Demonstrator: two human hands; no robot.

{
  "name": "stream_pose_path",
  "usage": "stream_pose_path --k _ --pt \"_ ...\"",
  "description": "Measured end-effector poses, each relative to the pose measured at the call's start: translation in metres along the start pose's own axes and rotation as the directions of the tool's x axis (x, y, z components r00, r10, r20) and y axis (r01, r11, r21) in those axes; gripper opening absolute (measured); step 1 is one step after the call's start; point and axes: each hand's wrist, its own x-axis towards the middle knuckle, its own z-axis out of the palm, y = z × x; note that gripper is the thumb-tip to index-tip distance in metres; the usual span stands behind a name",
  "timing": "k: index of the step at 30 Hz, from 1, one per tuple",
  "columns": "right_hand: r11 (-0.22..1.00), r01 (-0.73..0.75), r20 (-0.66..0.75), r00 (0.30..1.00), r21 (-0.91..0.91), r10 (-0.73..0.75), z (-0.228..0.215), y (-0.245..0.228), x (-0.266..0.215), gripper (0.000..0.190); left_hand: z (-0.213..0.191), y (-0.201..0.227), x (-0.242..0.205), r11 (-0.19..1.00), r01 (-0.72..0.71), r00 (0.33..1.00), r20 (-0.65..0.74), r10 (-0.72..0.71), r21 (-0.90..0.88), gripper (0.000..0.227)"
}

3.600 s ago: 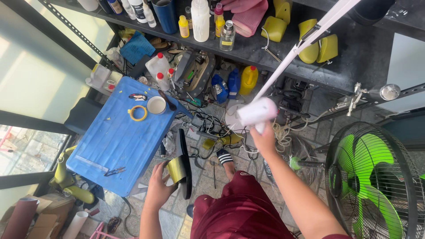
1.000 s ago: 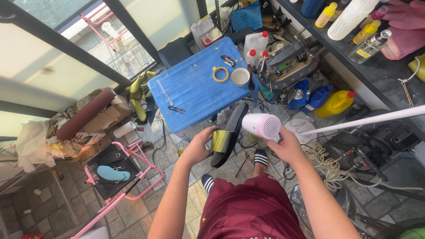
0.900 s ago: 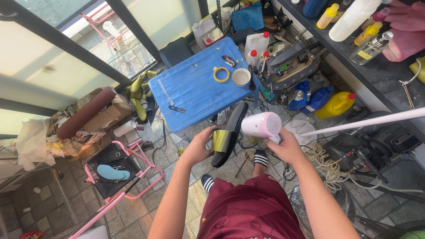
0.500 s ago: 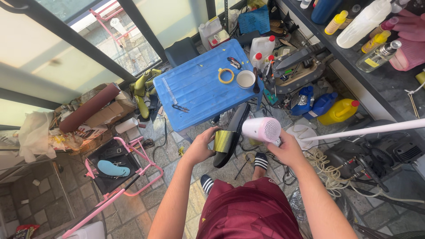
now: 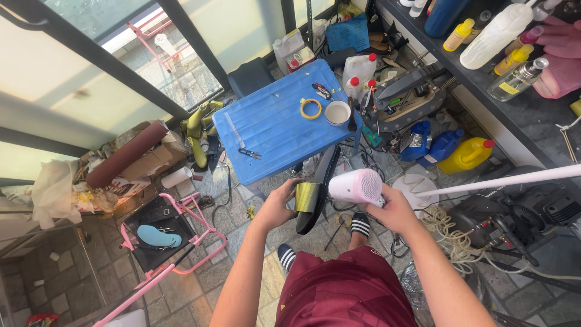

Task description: The person spray paints a black slipper with a yellow stripe using a spray gun, then uses a hair dryer to dry the painted area. The slipper is held and rotated to cover different surfaces.

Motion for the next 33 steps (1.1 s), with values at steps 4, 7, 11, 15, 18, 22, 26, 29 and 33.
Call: stream_pose_path --k 4,7,11,15,18,22,26,29,33 --pt "0.985 0.148 -0.053 0.988 0.089 -0.144 0.006 0.002 0.0 0.042 0.0 -0.007 0.002 1.0 -0.017 1.0 -0.023 0.017 0.001 0.088" --pt "0.971 0.216 0.12 0.966 0.104 -0.228 -0.001 0.0 0.001 0.04 -0.001 -0.011 0.003 0.995 -0.076 0.997 -0.023 0.075 -0.069 0.087" --pt "0.999 -0.029 0.017 0.999 -0.043 0.03 0.001 -0.008 0.0 0.05 -0.001 -0.015 0.004 0.998 -0.06 0.998 -0.035 0.059 -0.031 0.088" --pt "0.97 0.237 0.085 0.967 0.061 -0.242 -0.002 -0.019 0.004 0.044 0.0 -0.015 0.004 0.997 -0.054 0.998 -0.035 0.052 -0.051 0.088" --pt "0.988 -0.027 0.054 0.998 -0.15 0.036 0.0 -0.024 0.0 0.049 0.0 -0.015 0.004 1.0 0.014 1.0 -0.028 -0.015 -0.019 0.091" --pt "0.986 0.154 0.064 0.987 -0.065 -0.15 0.0 -0.027 0.002 0.039 0.001 -0.017 0.006 1.0 -0.031 0.998 -0.054 0.031 0.006 0.091" --pt "0.997 0.064 0.101 0.993 -0.053 -0.059 -0.001 -0.024 0.001 0.045 0.0 -0.021 0.005 1.0 0.003 0.999 -0.038 -0.003 -0.02 0.092" --pt "0.999 0.03 0.054 0.998 -0.045 -0.028 0.003 -0.021 0.003 0.043 0.001 -0.02 0.005 1.0 -0.015 0.999 -0.049 0.014 -0.014 0.091" --pt "0.991 0.135 0.03 0.99 0.024 -0.135 0.006 -0.018 0.009 0.048 -0.001 -0.017 0.003 1.0 -0.005 0.998 -0.058 0.004 -0.015 0.09"
